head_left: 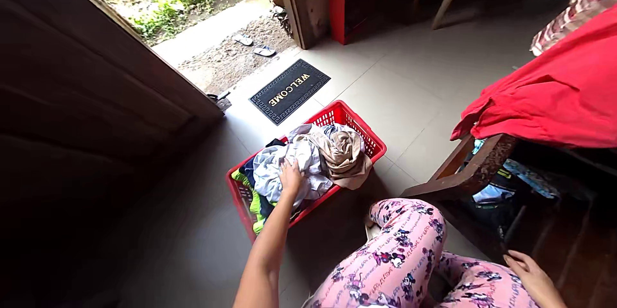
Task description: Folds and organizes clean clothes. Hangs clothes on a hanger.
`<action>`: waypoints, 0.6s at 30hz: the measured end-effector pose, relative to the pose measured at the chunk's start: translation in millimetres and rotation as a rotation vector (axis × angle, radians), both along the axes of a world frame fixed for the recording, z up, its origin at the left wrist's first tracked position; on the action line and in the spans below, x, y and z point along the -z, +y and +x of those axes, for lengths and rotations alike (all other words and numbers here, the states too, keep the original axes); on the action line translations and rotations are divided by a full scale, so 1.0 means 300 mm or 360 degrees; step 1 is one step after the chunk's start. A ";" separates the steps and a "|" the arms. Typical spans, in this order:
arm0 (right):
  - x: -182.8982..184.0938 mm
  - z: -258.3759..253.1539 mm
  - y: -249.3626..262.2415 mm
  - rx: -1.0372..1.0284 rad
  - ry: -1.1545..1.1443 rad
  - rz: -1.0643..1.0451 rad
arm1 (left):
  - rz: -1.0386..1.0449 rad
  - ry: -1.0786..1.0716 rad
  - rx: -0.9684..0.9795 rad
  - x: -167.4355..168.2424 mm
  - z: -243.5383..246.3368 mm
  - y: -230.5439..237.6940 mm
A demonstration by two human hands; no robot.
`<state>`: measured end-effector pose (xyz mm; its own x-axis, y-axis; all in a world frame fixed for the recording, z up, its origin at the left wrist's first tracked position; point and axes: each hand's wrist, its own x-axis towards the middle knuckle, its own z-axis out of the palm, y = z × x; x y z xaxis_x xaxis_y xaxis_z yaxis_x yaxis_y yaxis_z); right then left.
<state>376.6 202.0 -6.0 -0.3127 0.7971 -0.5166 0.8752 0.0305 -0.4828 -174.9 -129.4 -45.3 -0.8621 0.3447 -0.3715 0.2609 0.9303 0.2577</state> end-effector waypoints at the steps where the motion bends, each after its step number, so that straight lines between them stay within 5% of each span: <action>1: -0.011 0.005 -0.016 -0.0007 -0.0001 0.0017 | 0.0012 0.0037 -0.0006 -0.029 0.008 -0.023; 3: -0.028 0.013 -0.051 -0.0066 -0.0044 0.0053 | 0.0195 0.0104 -0.0108 -0.134 0.020 -0.065; 6: -0.027 0.021 -0.075 -0.0289 -0.0109 0.0106 | 0.0886 0.0287 -0.0301 -0.318 -0.030 -0.135; 9: -0.105 -0.047 -0.082 -0.0604 -0.0115 0.0017 | 0.1419 0.0374 -0.0064 -0.604 -0.048 -0.131; 13: -0.476 -0.318 -0.205 -0.0876 0.0538 0.0183 | 0.1713 0.0140 0.0661 -1.029 0.113 0.007; 18: -0.945 -0.577 -0.344 -0.0900 0.1392 0.0651 | 0.2156 -0.0125 0.1470 -1.416 0.412 0.291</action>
<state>203.5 98.8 277.6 -0.8114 0.4846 0.3268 0.0494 0.6140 -0.7877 -51.4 -42.2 379.4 -0.1865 0.7918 0.5816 0.5144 -0.4257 0.7445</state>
